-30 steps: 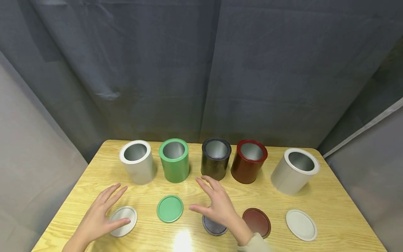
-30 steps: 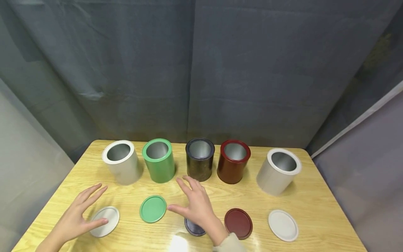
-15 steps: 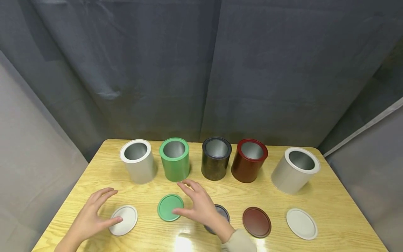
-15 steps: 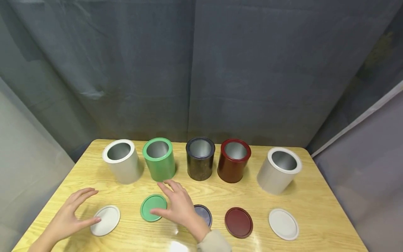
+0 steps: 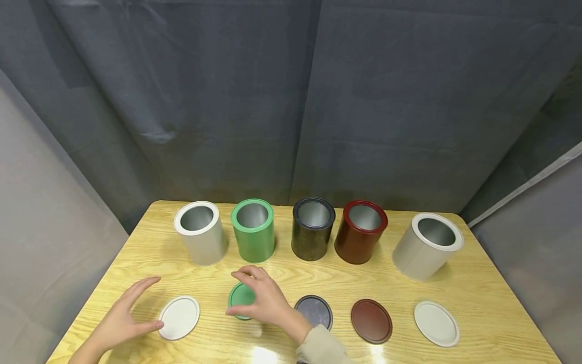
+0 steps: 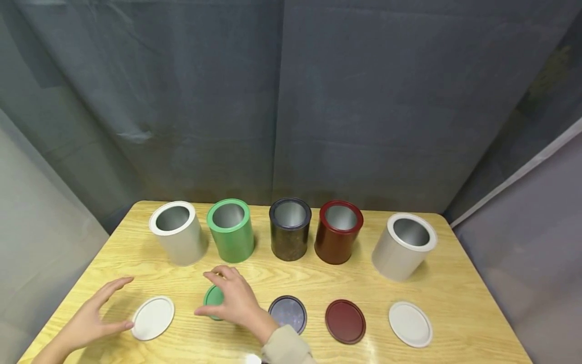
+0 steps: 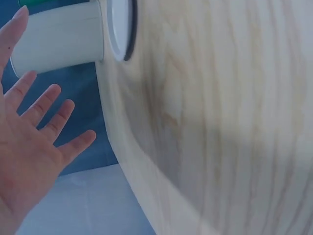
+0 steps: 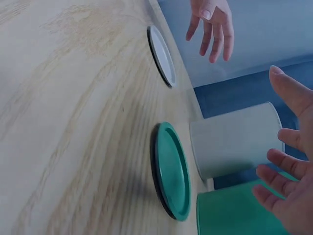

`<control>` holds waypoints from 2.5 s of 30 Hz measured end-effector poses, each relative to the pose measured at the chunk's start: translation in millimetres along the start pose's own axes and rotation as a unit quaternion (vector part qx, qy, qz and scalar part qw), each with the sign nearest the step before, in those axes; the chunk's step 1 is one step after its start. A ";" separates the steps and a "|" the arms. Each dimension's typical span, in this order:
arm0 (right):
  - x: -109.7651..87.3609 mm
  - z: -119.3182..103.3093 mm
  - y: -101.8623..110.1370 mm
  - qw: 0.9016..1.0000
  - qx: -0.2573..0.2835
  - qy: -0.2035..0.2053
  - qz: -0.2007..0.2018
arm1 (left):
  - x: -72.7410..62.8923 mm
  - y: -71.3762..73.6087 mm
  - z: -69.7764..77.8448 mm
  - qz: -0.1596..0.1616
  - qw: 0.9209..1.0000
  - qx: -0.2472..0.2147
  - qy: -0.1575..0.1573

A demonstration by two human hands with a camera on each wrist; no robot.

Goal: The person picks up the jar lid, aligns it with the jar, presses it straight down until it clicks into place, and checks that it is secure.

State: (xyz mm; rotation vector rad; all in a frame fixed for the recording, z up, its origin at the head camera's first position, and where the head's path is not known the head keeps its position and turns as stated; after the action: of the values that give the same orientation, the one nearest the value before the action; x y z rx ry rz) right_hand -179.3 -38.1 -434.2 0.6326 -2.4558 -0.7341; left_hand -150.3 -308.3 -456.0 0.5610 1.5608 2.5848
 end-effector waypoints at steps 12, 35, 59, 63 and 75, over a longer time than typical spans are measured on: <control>12.3 0.8 -23.7 0.999 -0.006 0.036 -0.012 | -3.5 -3.8 -13.9 -0.024 0.999 -0.025 0.032; 33.7 11.3 -82.1 0.994 -0.061 0.002 -0.088 | -8.4 -27.3 -35.8 -0.071 0.993 -0.097 -0.018; 35.0 21.6 -114.3 0.971 -0.181 -0.056 -0.143 | -11.8 -49.4 -40.2 -0.112 0.994 0.005 0.014; 35.8 21.2 -118.2 0.967 -0.201 -0.060 -0.146 | -12.1 -50.1 -39.6 -0.118 0.993 0.013 0.016; 40.3 15.6 -119.0 0.969 -0.191 -0.084 -0.134 | -11.0 -47.0 -36.5 -0.092 0.995 0.034 0.001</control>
State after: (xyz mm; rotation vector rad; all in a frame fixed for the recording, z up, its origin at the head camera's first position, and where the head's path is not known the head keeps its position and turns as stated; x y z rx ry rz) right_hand -185.3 -143.5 -504.1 0.7828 -2.3016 -1.3786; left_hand -158.5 -319.1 -515.1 0.3996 1.6242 2.4063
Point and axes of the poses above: each hand's wrist, its own x-axis towards the middle knuckle, its own y-axis out of the back of the hand, z = x × y, the point moved 7 cm from there along x, towards the middle knuckle, and after that the axes turned 14 degrees about x, right-handed, at the moved point
